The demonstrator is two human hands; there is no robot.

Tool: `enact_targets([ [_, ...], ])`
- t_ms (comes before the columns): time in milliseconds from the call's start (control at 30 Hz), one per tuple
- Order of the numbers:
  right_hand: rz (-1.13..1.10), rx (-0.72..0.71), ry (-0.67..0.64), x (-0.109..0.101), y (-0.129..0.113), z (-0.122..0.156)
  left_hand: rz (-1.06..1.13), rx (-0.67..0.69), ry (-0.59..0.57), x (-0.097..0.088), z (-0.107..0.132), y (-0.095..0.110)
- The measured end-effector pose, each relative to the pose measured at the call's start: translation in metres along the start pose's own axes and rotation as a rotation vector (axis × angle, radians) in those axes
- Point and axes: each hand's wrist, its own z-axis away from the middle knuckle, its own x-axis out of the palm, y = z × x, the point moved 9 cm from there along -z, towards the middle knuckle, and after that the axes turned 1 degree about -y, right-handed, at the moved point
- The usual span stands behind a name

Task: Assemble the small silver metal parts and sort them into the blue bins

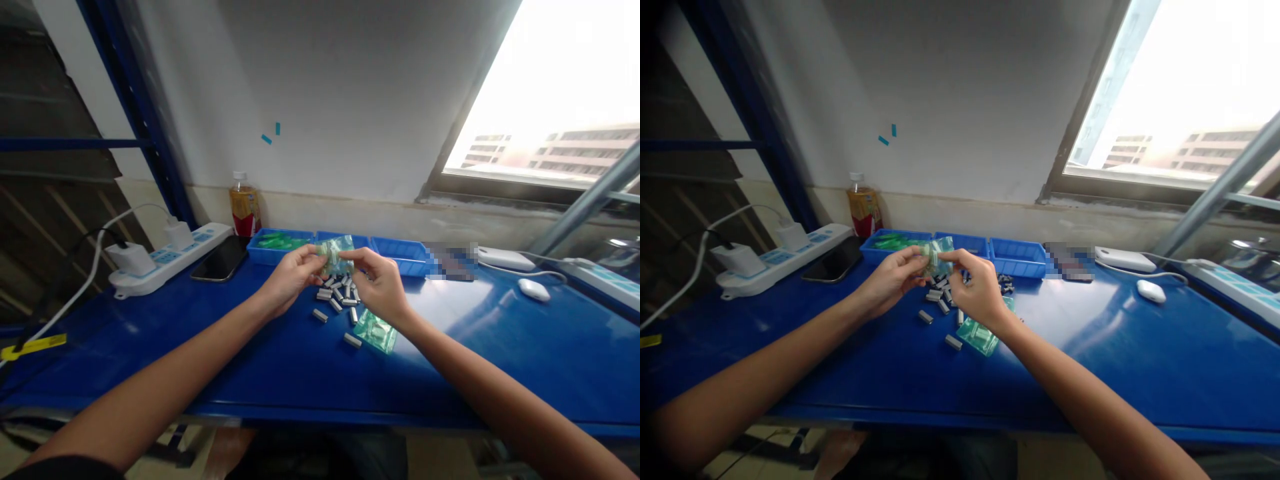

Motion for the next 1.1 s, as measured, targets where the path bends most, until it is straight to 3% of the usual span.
enact_targets([
  [67, -0.025, 0.016, -0.038, 0.005, 0.004, 0.002, -0.248, 0.254, 0.09, -0.008, 0.006, 0.024],
  [167, -0.142, 0.161, -0.026, 0.002, 0.021, 0.007, -0.645, 0.599, 0.071, 0.008, 0.024, 0.048],
  [233, -0.208, 0.263, -0.028, 0.0, 0.032, 0.012, -0.795, 0.731, 0.011, 0.023, 0.033, 0.05],
  [300, -0.268, 0.31, -0.063, 0.001, 0.035, 0.015, -0.879, 0.771, -0.007, 0.03, 0.037, 0.046],
  [400, -0.224, 0.296, -0.072, 0.003, 0.033, 0.017, -0.924, 0.74, -0.024, 0.035, 0.036, 0.043],
  [467, -0.059, 0.205, -0.017, -0.001, 0.026, 0.017, -0.875, 0.672, -0.023, 0.034, 0.032, 0.044],
  [567, 0.249, -0.039, 0.048, -0.002, 0.008, 0.019, -0.612, 0.411, -0.026, 0.023, 0.021, 0.036],
  [667, 0.439, -0.219, 0.015, 0.008, -0.002, 0.025, -0.266, 0.112, -0.017, 0.014, 0.012, 0.014],
  [767, 0.485, -0.299, -0.035, 0.015, -0.007, 0.029, -0.167, 0.013, 0.01, 0.003, 0.005, 0.008],
  [833, 0.461, -0.326, -0.052, 0.017, -0.012, 0.028, -0.287, 0.09, 0.078, -0.016, -0.003, 0.023],
  [933, 0.44, -0.338, -0.01, 0.006, -0.021, 0.022, -0.64, 0.402, 0.377, -0.064, -0.008, 0.072],
  [1000, 0.47, -0.318, 0.026, -0.009, -0.023, 0.015, -0.878, 0.508, 0.493, -0.089, -0.015, 0.089],
  [1033, 0.499, -0.295, 0.011, -0.016, -0.021, 0.011, -1.0, 0.499, 0.496, -0.097, -0.021, 0.089],
  [1100, 0.572, -0.216, -0.095, -0.027, -0.008, 0.004, -1.244, 0.34, 0.396, -0.108, -0.04, 0.068],
])
